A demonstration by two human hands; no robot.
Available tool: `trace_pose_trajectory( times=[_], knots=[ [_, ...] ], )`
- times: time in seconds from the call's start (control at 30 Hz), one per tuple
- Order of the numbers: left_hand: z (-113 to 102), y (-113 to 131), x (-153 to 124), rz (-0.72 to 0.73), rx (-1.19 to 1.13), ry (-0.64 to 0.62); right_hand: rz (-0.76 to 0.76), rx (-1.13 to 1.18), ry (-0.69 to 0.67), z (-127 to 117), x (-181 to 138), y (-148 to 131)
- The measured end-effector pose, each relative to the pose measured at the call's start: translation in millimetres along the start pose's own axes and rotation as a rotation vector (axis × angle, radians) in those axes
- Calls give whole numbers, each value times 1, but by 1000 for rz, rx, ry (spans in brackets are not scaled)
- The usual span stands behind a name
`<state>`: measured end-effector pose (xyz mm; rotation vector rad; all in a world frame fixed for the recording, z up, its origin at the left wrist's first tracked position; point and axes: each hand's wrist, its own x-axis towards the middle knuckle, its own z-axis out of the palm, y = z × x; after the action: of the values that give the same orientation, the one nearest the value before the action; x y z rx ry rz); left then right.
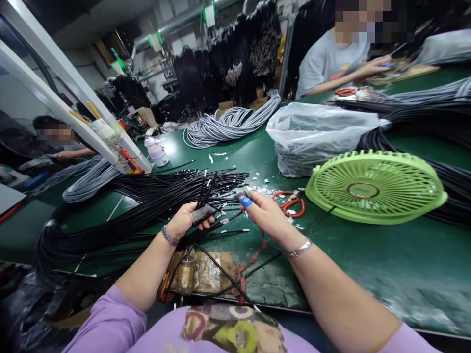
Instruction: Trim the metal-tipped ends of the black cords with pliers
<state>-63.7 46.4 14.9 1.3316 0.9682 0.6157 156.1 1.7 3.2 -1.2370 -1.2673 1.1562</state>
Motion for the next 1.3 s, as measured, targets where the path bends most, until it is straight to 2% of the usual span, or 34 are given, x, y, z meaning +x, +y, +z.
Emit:
trace_pose_trajectory(
  times=[0.27, 0.33, 0.43, 0.5, 0.57, 0.67, 0.77, 1.03, 1.17, 1.3],
  knots=[
    [-1, -4, 1, 9, 72, 27, -163, -174, 43, -3, -3, -8],
    [0, -2, -1, 113, 152, 101, -188, -215, 54, -4, -1, -8],
    [1, 2, -6, 357, 356, 276, -216, -249, 57, -5, 0, -7],
    [2, 4, -11, 432, 482, 308, -237, -249, 59, -5, -1, -5],
    [3, 4, -15, 410, 567, 215, -249, -210, 55, -4, -3, -6],
    [6, 2, -16, 317, 619, -8, -233, -92, -8, 1, -8, -8],
    [8, 0, -14, 242, 598, -116, -179, 6, -69, 7, -12, -11],
    [8, -3, -10, 121, 540, -110, -98, 132, -16, 13, -10, -6],
    [13, -1, -6, 150, 511, -73, -118, 99, -19, 12, -6, -3],
    [29, 10, 3, 229, 494, -63, -158, 16, -70, 11, -2, -1]
  ],
)
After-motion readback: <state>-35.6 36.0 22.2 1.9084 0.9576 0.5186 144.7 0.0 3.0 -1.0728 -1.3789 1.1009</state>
